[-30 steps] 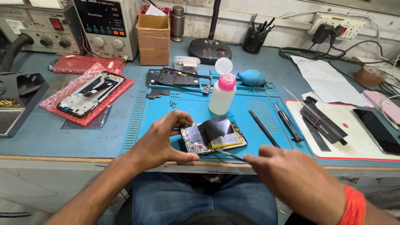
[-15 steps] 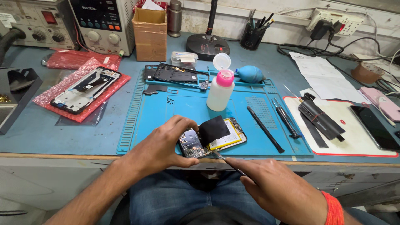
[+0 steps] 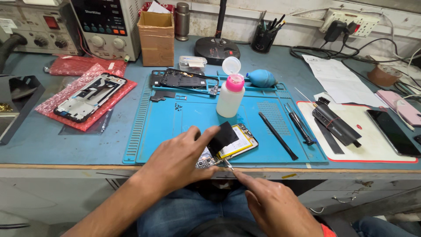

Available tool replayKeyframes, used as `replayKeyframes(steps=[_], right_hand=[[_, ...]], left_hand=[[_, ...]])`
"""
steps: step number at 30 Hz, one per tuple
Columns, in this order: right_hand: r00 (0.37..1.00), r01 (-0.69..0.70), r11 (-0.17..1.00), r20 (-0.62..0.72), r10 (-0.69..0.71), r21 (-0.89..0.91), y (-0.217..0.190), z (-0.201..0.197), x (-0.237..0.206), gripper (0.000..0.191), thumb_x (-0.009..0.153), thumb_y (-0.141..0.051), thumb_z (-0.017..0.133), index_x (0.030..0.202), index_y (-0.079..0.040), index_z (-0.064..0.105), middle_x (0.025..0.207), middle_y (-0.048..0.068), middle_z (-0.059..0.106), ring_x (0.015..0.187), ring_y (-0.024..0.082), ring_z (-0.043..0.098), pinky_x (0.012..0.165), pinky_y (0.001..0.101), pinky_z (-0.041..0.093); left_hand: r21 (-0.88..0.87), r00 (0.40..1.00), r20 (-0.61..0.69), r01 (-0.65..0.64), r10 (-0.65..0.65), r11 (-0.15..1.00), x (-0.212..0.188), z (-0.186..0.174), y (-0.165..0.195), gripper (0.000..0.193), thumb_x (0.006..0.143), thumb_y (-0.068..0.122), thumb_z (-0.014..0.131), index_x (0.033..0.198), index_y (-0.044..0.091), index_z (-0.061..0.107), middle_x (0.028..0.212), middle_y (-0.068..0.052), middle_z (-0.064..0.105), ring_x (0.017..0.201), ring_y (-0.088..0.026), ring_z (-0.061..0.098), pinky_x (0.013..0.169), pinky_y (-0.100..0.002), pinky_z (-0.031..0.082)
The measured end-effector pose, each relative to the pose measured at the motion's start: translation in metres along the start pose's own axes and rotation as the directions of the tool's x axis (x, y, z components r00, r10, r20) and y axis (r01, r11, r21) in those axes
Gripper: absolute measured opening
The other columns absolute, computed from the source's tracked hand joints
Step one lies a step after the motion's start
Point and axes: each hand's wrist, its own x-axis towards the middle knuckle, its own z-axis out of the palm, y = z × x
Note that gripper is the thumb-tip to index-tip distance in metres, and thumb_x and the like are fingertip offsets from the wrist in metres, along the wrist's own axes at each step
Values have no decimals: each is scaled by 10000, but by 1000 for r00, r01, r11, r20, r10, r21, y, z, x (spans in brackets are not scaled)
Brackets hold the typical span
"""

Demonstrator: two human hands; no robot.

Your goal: The person works on a disassembled smartphone on a blue repair mat, using a brush to apply liquid from a bottle onto the battery, then uses a metal pry tool to work along the battery edge to loosen it. They lift and reposition the phone chassis and continue prying around the battery to detach it from the adhesive.

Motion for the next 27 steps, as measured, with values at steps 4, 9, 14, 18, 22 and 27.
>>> replayKeyframes(steps=[4, 9, 14, 18, 22, 27], right_hand=[[974, 205, 979, -104, -203, 6, -1, -13, 2, 590, 808, -49, 642, 1392, -131, 621, 1065, 196, 752, 974, 414, 682, 812, 491, 537], [994, 107, 993, 22, -106, -57, -4, -30, 12, 491, 826, -55, 645, 1306, -145, 696, 1016, 168, 765, 982, 381, 686, 835, 478, 539], [983, 173, 981, -44, -177, -83, -7, -21, 10, 458, 820, -53, 639, 1270, -115, 695, 1007, 175, 762, 982, 377, 693, 838, 485, 534], [987, 134, 989, -77, -139, -69, -7, -14, 5, 481, 816, -60, 638, 1291, -121, 676, 1012, 178, 763, 964, 391, 687, 806, 499, 530], [999, 2, 995, -44, -7, -104, -9, -9, 5, 555, 829, -91, 643, 1374, -195, 655, 1002, 168, 758, 924, 385, 690, 787, 516, 525], [996, -84, 988, -7, 84, -129, -10, -4, 4, 621, 814, -123, 661, 1422, -236, 607, 986, 148, 750, 880, 378, 690, 749, 524, 526]], left_hand=[[34, 998, 61, -31, 29, 999, 9, -2, 8, 926, 776, 424, 797, 1589, 354, 362, 1105, -200, 567, 928, -428, 650, 734, -526, 551], [111, 991, -10, -135, 137, 985, 22, 2, 7, 600, 823, 375, 754, 1374, 317, 523, 1141, -228, 555, 855, -414, 682, 736, -535, 557], [80, 998, 24, -60, 58, 995, 24, 8, 8, 618, 873, 303, 663, 1460, 283, 470, 1065, -230, 581, 777, -435, 673, 700, -550, 545], [83, 993, -29, -111, 114, 990, 27, 8, 13, 632, 872, 274, 638, 1481, 347, 487, 1033, -240, 595, 723, -429, 673, 656, -540, 541], [138, 998, 46, -51, 45, 989, 34, 7, 16, 483, 917, 247, 597, 1392, 311, 540, 1043, -200, 606, 741, -413, 684, 662, -541, 541], [131, 998, 58, -32, 24, 991, 37, 6, 7, 313, 874, 207, 633, 1183, 162, 629, 1032, -209, 596, 762, -431, 681, 688, -550, 543]])
